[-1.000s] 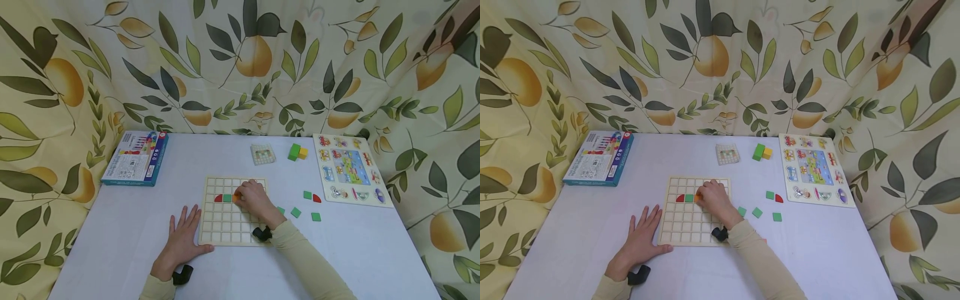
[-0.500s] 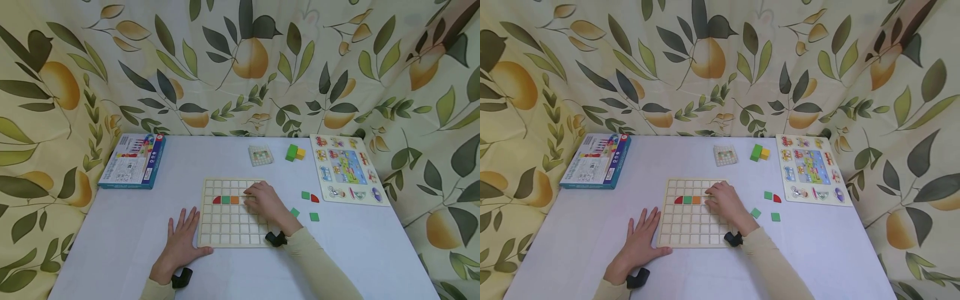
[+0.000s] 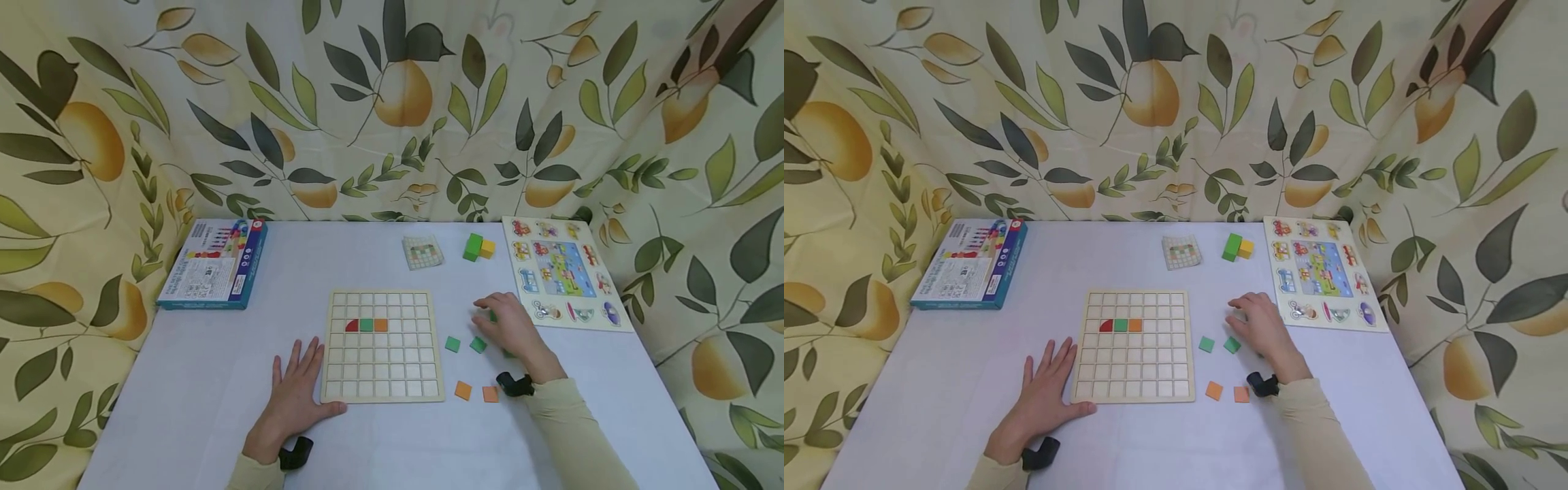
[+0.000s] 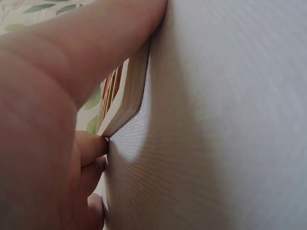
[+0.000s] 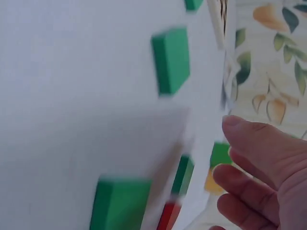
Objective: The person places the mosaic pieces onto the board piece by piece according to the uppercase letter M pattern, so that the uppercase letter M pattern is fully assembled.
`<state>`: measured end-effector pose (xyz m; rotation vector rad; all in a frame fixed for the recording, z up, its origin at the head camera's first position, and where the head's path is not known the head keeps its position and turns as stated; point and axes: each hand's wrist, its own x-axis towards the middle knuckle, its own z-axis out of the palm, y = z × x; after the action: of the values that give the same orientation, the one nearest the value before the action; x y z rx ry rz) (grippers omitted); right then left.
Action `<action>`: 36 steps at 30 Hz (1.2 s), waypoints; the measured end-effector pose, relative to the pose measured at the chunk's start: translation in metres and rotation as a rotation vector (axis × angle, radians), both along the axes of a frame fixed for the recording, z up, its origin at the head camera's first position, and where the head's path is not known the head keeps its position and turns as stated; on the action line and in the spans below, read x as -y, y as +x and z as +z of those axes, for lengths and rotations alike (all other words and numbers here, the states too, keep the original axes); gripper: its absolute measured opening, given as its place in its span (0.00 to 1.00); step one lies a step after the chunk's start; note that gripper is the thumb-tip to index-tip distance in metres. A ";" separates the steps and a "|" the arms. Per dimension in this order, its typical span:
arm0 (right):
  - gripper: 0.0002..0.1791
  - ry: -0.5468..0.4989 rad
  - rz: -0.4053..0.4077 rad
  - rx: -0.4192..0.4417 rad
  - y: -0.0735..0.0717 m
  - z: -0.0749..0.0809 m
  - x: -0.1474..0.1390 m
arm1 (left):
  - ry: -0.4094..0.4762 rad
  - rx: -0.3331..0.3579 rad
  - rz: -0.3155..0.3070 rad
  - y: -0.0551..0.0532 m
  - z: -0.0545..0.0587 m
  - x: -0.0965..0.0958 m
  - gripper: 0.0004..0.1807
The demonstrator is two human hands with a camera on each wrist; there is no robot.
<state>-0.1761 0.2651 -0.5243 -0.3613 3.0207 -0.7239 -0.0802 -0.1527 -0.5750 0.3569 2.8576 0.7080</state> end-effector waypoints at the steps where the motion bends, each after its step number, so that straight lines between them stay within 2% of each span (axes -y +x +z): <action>1: 0.18 0.000 -0.018 0.001 0.000 0.000 -0.008 | -0.001 0.001 0.002 0.000 0.000 0.000 0.66; 6: 0.21 0.076 -0.060 0.019 0.003 -0.003 -0.035 | 0.002 -0.002 0.006 -0.001 -0.001 0.000 0.66; 9: 0.21 0.124 -0.051 0.027 0.003 -0.006 -0.041 | 0.015 -0.013 0.009 0.000 -0.001 0.000 0.66; 13: 0.19 0.134 -0.050 0.034 0.002 -0.011 -0.043 | 0.022 -0.016 0.009 0.001 0.000 -0.001 0.65; 26: 0.16 0.083 -0.110 0.028 0.000 -0.015 -0.035 | 0.004 -0.004 0.009 0.000 -0.003 0.000 0.66; 36: 0.15 0.022 -0.053 -0.038 -0.006 -0.006 -0.003 | 0.015 -0.015 0.005 0.001 0.000 0.000 0.67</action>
<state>-0.1821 0.2679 -0.5306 -0.2996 3.0826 -0.6943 -0.0791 -0.1524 -0.5748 0.3580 2.8695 0.7313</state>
